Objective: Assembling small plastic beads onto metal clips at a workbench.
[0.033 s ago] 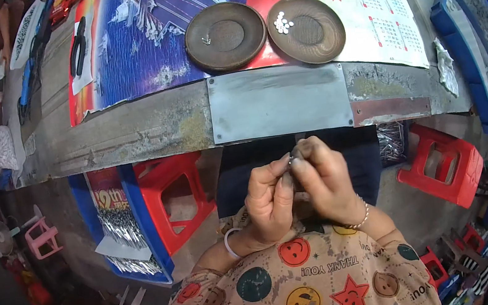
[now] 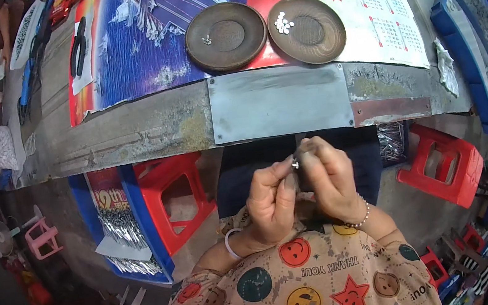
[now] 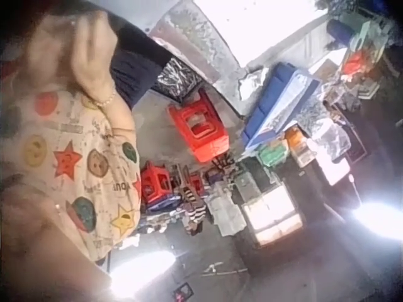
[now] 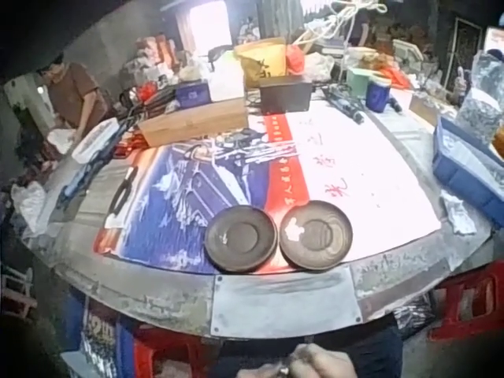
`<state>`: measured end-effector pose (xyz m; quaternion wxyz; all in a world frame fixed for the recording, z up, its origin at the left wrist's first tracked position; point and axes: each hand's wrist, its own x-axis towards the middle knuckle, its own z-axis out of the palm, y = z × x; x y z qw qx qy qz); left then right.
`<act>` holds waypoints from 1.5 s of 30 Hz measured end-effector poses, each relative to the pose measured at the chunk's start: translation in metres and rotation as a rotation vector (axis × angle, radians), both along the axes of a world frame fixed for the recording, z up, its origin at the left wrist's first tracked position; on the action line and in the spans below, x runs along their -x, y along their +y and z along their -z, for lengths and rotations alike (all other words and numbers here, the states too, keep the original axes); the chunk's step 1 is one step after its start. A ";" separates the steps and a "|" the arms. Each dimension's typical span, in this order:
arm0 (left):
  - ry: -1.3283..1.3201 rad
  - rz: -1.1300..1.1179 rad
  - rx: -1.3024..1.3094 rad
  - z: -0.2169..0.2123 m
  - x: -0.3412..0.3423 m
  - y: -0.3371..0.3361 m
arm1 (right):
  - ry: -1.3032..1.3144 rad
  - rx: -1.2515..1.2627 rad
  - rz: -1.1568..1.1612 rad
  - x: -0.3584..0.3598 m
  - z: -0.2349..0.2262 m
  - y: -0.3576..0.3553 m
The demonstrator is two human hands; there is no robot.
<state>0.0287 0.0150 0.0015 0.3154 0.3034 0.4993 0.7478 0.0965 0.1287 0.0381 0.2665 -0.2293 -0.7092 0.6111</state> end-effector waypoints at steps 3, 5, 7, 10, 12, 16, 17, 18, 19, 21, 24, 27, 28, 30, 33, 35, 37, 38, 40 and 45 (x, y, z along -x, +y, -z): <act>-0.030 0.004 -0.020 -0.002 0.000 -0.002 | 0.132 -0.311 0.081 0.003 0.004 -0.001; 0.009 -0.005 -0.011 -0.003 0.002 -0.001 | 0.127 -0.375 0.095 0.005 0.007 -0.004; 0.024 -0.042 0.020 -0.005 0.001 -0.001 | 0.170 -0.487 0.155 0.007 0.017 -0.007; 0.015 -0.056 0.022 -0.001 0.002 0.000 | 0.148 -0.509 0.177 0.010 0.028 -0.012; 0.010 -0.054 0.018 -0.001 0.003 0.001 | 0.136 -0.570 0.208 0.012 0.029 -0.014; 0.028 -0.061 0.048 -0.002 0.004 0.003 | 0.056 -0.599 0.249 0.011 0.027 -0.017; 0.031 -0.052 0.026 -0.003 0.005 0.005 | 0.057 -0.602 0.252 0.011 0.025 -0.017; 0.032 -0.050 0.023 -0.002 0.004 0.006 | 0.041 -0.403 0.207 0.010 0.021 -0.017; -0.064 -0.042 -0.006 0.002 0.001 0.005 | 0.026 -0.205 0.160 0.009 0.018 -0.016; -0.182 -0.005 0.034 0.004 0.000 0.000 | -0.014 0.064 -0.002 0.000 0.006 0.001; -0.157 0.114 0.010 -0.012 0.007 0.006 | 0.057 -0.079 -0.108 -0.006 0.008 0.014; -0.347 0.434 0.131 -0.028 0.027 0.006 | 0.021 0.025 0.005 -0.012 0.009 0.014; -0.340 0.536 0.146 -0.026 0.033 0.003 | 0.085 0.049 0.023 -0.013 0.011 0.015; -0.197 0.437 0.149 -0.020 0.027 -0.001 | 0.109 -0.065 0.020 -0.009 0.013 0.013; -0.062 0.184 0.124 -0.022 0.016 0.002 | 0.173 -0.380 0.027 0.002 0.016 0.008; 0.035 0.096 0.117 -0.017 0.013 0.001 | 0.257 -0.415 0.059 0.007 0.027 0.004; 0.045 0.084 0.100 -0.011 0.011 0.002 | 0.220 -0.479 0.106 0.008 0.032 -0.001; 0.057 0.067 0.084 -0.009 0.010 0.003 | 0.174 -0.472 0.134 0.008 0.032 -0.007; 0.072 0.058 0.091 -0.007 0.011 0.001 | 0.140 -0.515 0.158 0.009 0.033 -0.011; 0.045 -0.025 0.110 0.000 0.008 0.006 | -0.046 -0.607 0.159 0.010 0.033 -0.014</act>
